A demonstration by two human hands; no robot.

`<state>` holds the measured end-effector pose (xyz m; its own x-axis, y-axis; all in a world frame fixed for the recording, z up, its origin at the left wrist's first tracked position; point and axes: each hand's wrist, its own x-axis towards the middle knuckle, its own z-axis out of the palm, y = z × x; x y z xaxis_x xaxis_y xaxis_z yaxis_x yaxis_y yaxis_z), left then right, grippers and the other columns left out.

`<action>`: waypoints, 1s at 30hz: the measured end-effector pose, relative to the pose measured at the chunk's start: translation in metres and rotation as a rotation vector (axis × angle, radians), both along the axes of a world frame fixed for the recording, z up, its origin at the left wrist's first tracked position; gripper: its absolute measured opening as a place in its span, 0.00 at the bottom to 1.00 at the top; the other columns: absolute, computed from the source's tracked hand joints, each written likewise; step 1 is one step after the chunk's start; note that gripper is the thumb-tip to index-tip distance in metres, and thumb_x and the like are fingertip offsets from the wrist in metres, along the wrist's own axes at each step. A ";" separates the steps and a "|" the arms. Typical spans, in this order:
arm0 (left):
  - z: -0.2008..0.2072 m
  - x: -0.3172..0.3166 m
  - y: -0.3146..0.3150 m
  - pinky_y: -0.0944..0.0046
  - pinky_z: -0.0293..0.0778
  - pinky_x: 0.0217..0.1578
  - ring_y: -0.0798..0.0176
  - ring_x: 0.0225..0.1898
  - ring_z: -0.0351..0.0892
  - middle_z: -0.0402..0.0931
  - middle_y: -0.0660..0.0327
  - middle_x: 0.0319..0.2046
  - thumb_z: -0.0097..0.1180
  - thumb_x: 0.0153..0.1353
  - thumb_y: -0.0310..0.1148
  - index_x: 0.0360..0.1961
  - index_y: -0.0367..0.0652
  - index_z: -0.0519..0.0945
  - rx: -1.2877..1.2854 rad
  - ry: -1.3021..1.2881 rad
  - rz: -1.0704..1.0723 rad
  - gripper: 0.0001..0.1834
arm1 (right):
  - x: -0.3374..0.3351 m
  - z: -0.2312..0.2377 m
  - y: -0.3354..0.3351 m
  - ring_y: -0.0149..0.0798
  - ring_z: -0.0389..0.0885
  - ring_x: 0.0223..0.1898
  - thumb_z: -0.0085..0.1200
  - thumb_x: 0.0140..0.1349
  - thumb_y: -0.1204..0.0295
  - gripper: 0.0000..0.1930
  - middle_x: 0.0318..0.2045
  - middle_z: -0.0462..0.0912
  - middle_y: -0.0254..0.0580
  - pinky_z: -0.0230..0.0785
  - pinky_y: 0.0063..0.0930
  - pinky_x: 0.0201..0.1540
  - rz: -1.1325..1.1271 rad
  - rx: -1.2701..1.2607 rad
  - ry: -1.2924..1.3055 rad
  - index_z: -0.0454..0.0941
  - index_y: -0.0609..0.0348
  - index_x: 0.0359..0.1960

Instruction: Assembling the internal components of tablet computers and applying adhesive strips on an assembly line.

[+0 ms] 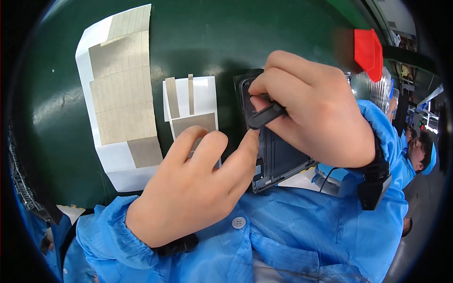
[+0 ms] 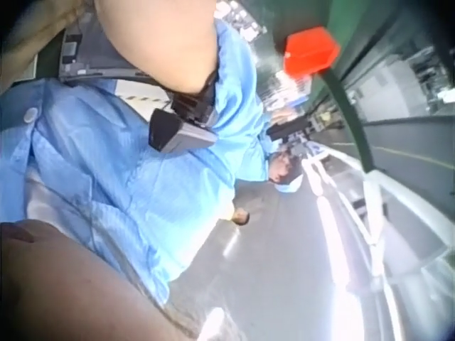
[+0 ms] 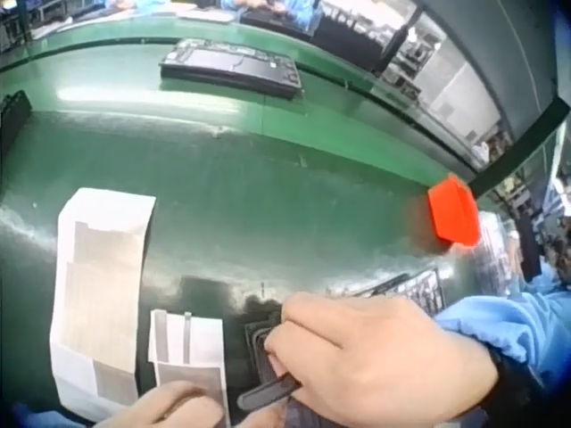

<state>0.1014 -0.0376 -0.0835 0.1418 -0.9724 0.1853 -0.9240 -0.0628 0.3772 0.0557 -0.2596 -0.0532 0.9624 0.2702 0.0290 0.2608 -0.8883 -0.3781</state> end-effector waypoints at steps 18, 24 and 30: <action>0.010 -0.011 -0.005 0.64 0.72 0.41 0.65 0.27 0.67 0.79 0.63 0.58 0.57 0.51 0.25 0.49 0.38 0.85 0.061 -0.114 0.024 0.21 | -0.034 0.010 -0.039 0.33 0.71 0.23 0.53 0.43 0.83 0.33 0.24 0.67 0.36 0.64 0.26 0.26 0.073 0.151 0.046 0.82 0.61 0.57; 0.019 -0.014 -0.002 0.64 0.74 0.42 0.65 0.28 0.70 0.81 0.61 0.56 0.57 0.50 0.25 0.46 0.38 0.85 0.058 -0.137 0.081 0.19 | -0.029 -0.002 -0.027 0.39 0.75 0.24 0.59 0.43 0.80 0.36 0.30 0.70 0.39 0.67 0.33 0.22 0.107 -0.027 -0.010 0.80 0.49 0.61; 0.040 0.013 0.012 0.60 0.75 0.41 0.54 0.34 0.79 0.83 0.55 0.46 0.61 0.54 0.23 0.50 0.37 0.82 0.071 -0.012 0.333 0.20 | -0.025 0.006 -0.024 0.42 0.78 0.26 0.58 0.46 0.81 0.32 0.30 0.70 0.40 0.68 0.36 0.24 0.134 -0.181 -0.068 0.80 0.52 0.58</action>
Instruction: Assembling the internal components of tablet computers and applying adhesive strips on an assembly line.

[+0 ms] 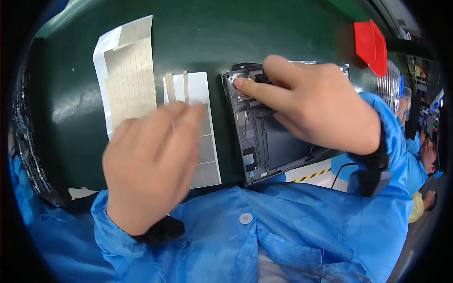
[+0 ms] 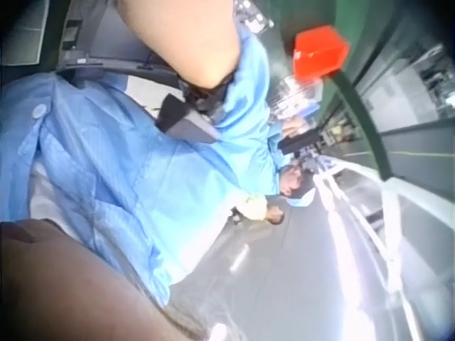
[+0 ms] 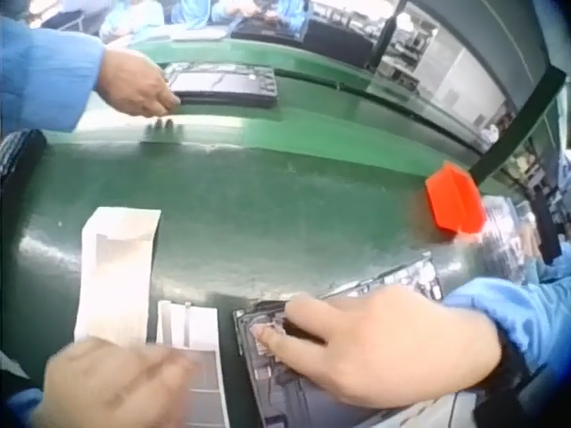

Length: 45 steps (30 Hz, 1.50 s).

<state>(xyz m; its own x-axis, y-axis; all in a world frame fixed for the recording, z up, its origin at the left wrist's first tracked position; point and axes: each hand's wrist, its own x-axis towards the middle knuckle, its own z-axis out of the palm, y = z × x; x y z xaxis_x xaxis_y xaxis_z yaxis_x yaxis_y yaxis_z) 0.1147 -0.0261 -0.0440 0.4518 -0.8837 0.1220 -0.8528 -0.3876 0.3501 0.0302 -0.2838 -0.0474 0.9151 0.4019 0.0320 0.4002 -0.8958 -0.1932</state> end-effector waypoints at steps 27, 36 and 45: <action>-0.042 0.064 -0.012 0.62 0.69 0.43 0.58 0.41 0.72 0.73 0.59 0.34 0.71 0.49 0.24 0.35 0.37 0.80 -0.108 0.171 0.068 0.13 | 0.053 -0.024 0.022 0.18 0.74 0.25 0.69 0.62 0.72 0.12 0.26 0.83 0.30 0.64 0.14 0.27 -0.480 0.922 0.221 0.80 0.60 0.42; -0.040 0.062 -0.016 0.62 0.69 0.43 0.59 0.40 0.72 0.73 0.59 0.33 0.70 0.49 0.23 0.35 0.36 0.78 -0.088 0.165 0.068 0.13 | 0.050 -0.022 0.025 0.19 0.75 0.28 0.67 0.63 0.73 0.11 0.28 0.84 0.32 0.68 0.14 0.31 -0.561 1.014 0.284 0.80 0.63 0.43; -0.041 0.061 -0.015 0.63 0.69 0.43 0.59 0.39 0.72 0.72 0.58 0.32 0.70 0.49 0.23 0.35 0.35 0.78 -0.106 0.177 0.072 0.14 | 0.046 -0.042 0.013 0.23 0.82 0.35 0.66 0.63 0.78 0.10 0.35 0.86 0.38 0.74 0.17 0.39 -0.374 1.527 0.323 0.80 0.66 0.44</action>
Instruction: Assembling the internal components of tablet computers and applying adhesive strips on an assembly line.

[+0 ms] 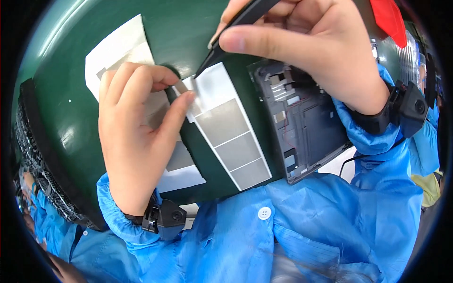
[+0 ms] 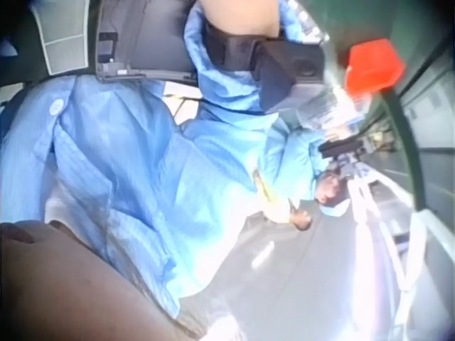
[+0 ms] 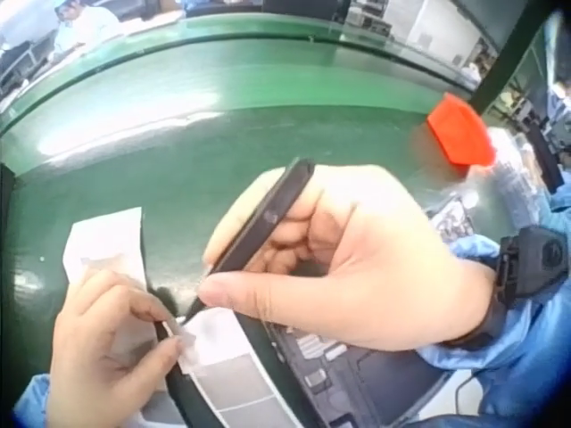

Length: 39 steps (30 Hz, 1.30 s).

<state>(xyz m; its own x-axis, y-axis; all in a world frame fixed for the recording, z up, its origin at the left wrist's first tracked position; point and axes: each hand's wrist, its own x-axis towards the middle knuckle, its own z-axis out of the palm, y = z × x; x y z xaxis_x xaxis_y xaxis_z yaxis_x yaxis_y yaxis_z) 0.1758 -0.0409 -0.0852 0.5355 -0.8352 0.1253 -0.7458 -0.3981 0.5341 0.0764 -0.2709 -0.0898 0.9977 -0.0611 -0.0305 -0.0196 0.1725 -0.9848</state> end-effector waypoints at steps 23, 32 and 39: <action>0.012 -0.125 -0.001 0.57 0.68 0.41 0.53 0.41 0.69 0.74 0.58 0.39 0.74 0.45 0.28 0.45 0.41 0.84 0.115 -0.222 -0.114 0.22 | -0.049 0.034 -0.019 0.25 0.79 0.29 0.63 0.68 0.67 0.13 0.31 0.83 0.36 0.69 0.16 0.28 -0.192 0.002 0.311 0.81 0.64 0.47; 0.002 -0.140 -0.005 0.53 0.69 0.54 0.52 0.48 0.72 0.78 0.58 0.47 0.71 0.44 0.29 0.50 0.43 0.86 0.003 -0.215 -0.162 0.26 | -0.042 0.001 -0.041 0.25 0.78 0.29 0.62 0.69 0.67 0.13 0.32 0.83 0.36 0.70 0.15 0.31 -0.081 0.159 0.162 0.80 0.64 0.47; 0.011 -0.135 0.004 0.40 0.55 0.71 0.41 0.70 0.66 0.71 0.52 0.67 0.66 0.52 0.39 0.59 0.41 0.80 0.200 -0.007 -0.421 0.31 | -0.042 -0.011 -0.042 0.26 0.79 0.29 0.61 0.69 0.69 0.11 0.31 0.83 0.37 0.71 0.16 0.32 -0.007 0.264 0.094 0.80 0.64 0.46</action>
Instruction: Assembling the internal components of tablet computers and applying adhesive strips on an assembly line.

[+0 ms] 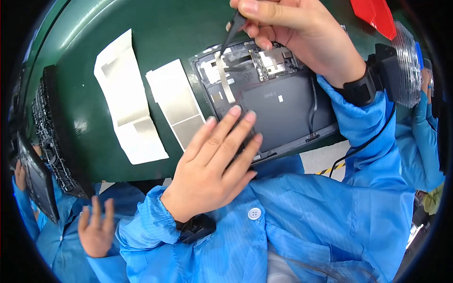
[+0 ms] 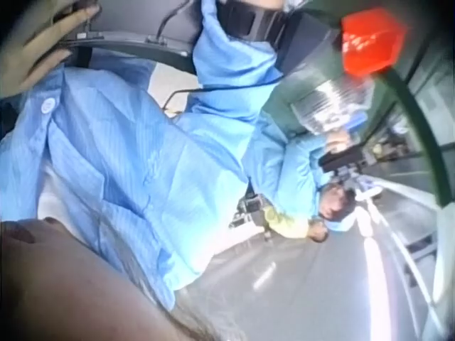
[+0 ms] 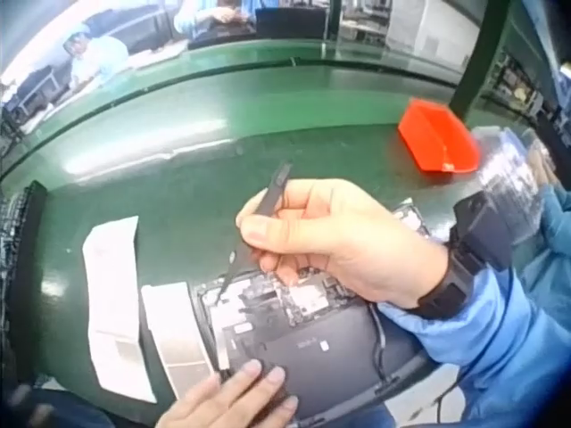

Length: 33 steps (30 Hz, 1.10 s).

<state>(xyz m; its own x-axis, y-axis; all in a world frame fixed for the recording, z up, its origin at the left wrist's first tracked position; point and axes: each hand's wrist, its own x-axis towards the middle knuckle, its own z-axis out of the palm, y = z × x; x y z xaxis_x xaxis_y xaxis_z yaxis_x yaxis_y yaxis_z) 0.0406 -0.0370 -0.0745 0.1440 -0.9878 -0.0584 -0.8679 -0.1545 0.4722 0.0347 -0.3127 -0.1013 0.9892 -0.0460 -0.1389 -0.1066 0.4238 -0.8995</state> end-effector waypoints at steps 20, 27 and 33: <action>0.002 0.013 -0.006 0.53 0.64 0.69 0.52 0.65 0.75 0.76 0.50 0.62 0.55 0.61 0.30 0.47 0.37 0.82 -0.304 0.092 -0.132 0.14 | 0.004 0.016 0.019 0.28 0.81 0.40 0.58 0.69 0.72 0.13 0.37 0.82 0.37 0.72 0.22 0.43 -0.239 -0.326 -0.106 0.75 0.61 0.52; 0.006 0.003 -0.012 0.52 0.66 0.70 0.51 0.67 0.72 0.75 0.52 0.62 0.55 0.62 0.30 0.47 0.38 0.81 -0.463 0.049 -0.106 0.14 | -0.002 0.022 0.000 0.24 0.77 0.39 0.60 0.69 0.70 0.17 0.38 0.82 0.33 0.66 0.18 0.46 -0.198 -0.400 -0.063 0.72 0.60 0.55; 0.010 0.006 -0.002 0.50 0.71 0.65 0.50 0.63 0.75 0.78 0.54 0.58 0.57 0.61 0.30 0.45 0.39 0.82 -0.549 0.011 -0.046 0.13 | 0.001 0.029 0.008 0.23 0.73 0.36 0.60 0.69 0.69 0.16 0.36 0.82 0.32 0.64 0.19 0.43 -0.209 -0.444 -0.087 0.73 0.59 0.54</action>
